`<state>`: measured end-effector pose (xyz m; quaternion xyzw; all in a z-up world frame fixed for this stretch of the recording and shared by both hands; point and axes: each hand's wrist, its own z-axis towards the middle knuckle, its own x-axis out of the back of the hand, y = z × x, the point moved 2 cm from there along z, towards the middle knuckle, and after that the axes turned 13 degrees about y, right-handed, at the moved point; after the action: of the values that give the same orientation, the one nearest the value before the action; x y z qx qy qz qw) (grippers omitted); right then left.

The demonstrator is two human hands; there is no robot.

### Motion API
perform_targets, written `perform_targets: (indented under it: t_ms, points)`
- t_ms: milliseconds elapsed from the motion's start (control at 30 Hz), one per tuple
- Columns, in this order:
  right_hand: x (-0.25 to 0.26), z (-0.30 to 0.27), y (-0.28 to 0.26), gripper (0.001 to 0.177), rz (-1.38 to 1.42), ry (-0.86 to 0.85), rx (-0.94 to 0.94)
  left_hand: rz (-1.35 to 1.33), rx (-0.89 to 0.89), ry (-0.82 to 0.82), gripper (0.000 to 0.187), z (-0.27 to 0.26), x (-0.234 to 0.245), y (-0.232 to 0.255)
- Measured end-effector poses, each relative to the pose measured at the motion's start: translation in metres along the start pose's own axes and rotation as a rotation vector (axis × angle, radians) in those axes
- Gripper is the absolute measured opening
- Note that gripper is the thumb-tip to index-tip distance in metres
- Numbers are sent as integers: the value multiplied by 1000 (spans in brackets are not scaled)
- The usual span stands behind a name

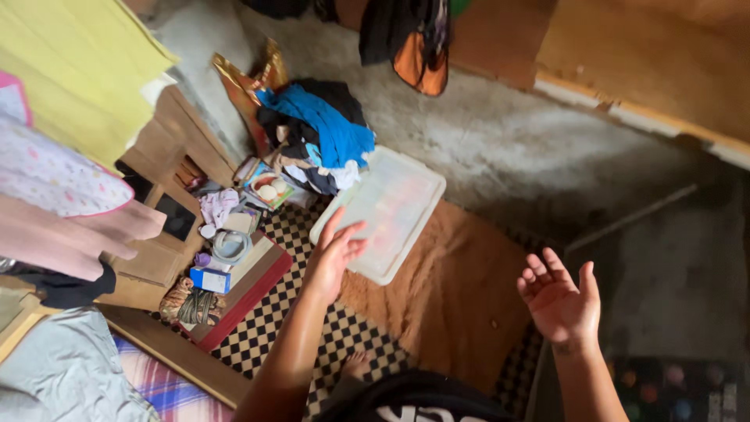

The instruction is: The person uses a screwdriver to tighten screws into a wooden shelf mounted on a wall. They then adjust the shelf's position and continue to secure it with the screwdriver.

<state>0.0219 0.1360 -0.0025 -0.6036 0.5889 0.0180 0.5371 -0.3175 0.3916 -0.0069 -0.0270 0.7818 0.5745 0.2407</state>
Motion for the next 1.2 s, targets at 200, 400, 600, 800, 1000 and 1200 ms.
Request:
perform_targets:
  t_ms: [200, 400, 600, 800, 1000, 1200]
  points:
    - [13, 24, -5, 65, -63, -109, -130, 155, 20, 188, 57, -64, 1, -22]
    - [6, 26, 16, 60, -162, -134, -288, 23, 41, 419, 49, -114, 22, -47]
    - [4, 16, 14, 56, -194, -145, -299, -11, -48, 453, 47, -126, 36, -55]
    - [31, 9, -5, 52, -141, -73, -267, 16, 9, 351, 47, -106, 4, -55]
    - [73, 1, -20, 40, -11, 100, -188, 30, 69, 171, 43, -69, -34, -58]
    - [91, -13, -22, 35, 73, 148, -84, -22, 141, 21, 39, -24, -49, -61]
